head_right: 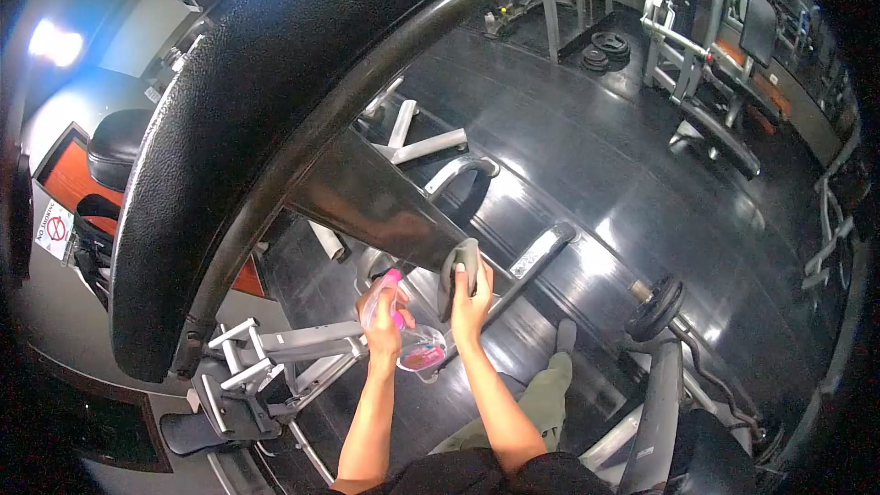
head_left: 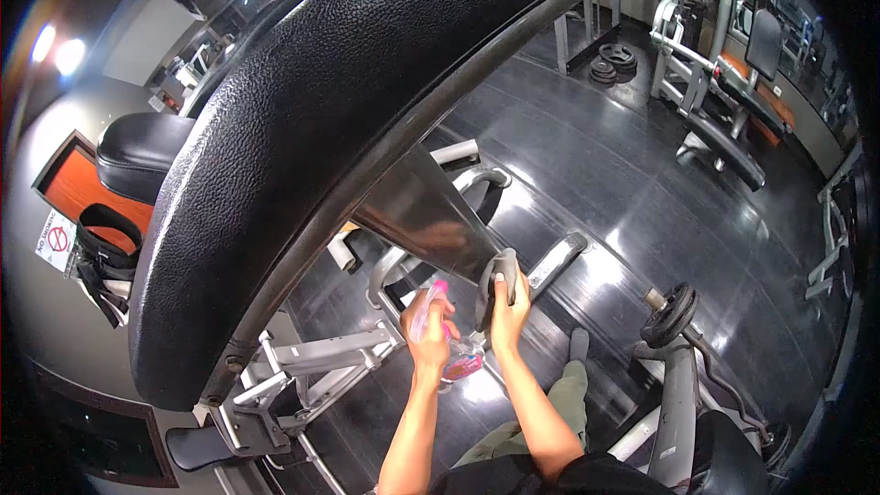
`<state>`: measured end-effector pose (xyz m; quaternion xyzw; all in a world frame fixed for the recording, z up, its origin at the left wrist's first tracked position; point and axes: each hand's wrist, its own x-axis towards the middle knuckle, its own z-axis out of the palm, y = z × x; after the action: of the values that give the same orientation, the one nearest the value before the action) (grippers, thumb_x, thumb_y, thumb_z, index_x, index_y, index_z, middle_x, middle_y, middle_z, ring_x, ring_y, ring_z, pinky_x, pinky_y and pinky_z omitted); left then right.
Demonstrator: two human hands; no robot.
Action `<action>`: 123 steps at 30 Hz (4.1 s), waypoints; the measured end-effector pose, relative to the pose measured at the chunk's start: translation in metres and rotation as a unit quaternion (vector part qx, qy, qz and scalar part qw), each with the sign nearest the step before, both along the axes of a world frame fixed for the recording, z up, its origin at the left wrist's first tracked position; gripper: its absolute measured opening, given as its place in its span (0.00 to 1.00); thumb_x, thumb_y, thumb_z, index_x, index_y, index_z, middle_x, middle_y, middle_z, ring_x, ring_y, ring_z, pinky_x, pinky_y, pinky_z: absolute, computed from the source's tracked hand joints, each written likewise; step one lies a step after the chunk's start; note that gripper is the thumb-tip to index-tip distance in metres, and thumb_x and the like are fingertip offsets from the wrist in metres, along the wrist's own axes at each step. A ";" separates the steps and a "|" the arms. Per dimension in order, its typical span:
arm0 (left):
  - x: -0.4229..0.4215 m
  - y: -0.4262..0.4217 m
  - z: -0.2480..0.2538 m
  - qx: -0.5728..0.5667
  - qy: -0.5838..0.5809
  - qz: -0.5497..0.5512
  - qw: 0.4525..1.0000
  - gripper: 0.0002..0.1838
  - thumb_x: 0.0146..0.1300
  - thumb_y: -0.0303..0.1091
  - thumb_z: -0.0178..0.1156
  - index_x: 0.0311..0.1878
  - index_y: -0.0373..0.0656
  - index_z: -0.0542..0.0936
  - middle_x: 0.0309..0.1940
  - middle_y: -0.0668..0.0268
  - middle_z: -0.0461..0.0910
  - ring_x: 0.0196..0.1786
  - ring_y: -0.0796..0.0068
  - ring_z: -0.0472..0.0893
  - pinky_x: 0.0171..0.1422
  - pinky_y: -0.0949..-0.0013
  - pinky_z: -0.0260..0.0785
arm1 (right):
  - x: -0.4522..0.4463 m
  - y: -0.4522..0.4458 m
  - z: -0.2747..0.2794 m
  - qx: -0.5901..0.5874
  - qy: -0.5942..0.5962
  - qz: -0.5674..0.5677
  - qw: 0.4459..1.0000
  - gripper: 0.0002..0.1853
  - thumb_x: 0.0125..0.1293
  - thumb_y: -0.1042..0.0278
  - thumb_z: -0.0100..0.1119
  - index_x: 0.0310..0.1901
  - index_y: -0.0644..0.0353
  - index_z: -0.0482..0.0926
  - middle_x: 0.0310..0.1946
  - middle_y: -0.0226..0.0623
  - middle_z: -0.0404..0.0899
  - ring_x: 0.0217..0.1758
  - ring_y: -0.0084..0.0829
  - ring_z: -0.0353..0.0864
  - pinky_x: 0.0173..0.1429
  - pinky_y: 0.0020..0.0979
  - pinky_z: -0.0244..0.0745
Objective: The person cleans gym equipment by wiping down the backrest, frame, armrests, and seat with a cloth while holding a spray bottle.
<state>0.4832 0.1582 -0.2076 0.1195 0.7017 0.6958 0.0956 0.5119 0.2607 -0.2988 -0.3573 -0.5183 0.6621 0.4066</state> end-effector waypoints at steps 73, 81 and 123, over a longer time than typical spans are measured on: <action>0.031 -0.046 -0.015 -0.031 -0.055 -0.084 0.994 0.17 0.71 0.38 0.53 0.34 0.32 0.77 0.27 0.61 0.76 0.15 0.71 0.76 0.22 0.70 0.66 | -0.038 0.003 -0.054 0.066 -0.048 -0.062 0.995 0.26 0.64 0.75 0.60 0.65 0.53 0.76 0.55 0.47 0.78 0.60 0.44 0.77 0.67 0.38 0.68; 0.029 -0.042 -0.019 -0.044 -0.065 -0.081 0.994 0.18 0.71 0.40 0.53 0.33 0.33 0.76 0.28 0.62 0.76 0.15 0.72 0.76 0.22 0.70 0.67 | -0.041 -0.031 -0.093 0.108 -0.064 -0.071 0.990 0.28 0.64 0.82 0.56 0.67 0.59 0.74 0.62 0.47 0.71 0.68 0.44 0.71 0.72 0.37 0.62; -0.008 -0.018 -0.052 -0.070 -0.057 -0.157 0.983 0.18 0.69 0.40 0.54 0.32 0.32 0.76 0.22 0.62 0.73 0.15 0.72 0.76 0.23 0.71 0.67 | -0.065 -0.031 -0.246 -0.261 -0.090 -0.109 0.955 0.26 0.72 0.70 0.55 0.71 0.53 0.69 0.59 0.49 0.74 0.63 0.44 0.73 0.68 0.38 0.64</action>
<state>0.4756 0.1399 -0.2595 0.1814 0.7148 0.6267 0.2518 0.4466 0.2297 -0.5449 -0.5638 -0.3196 0.6909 0.3203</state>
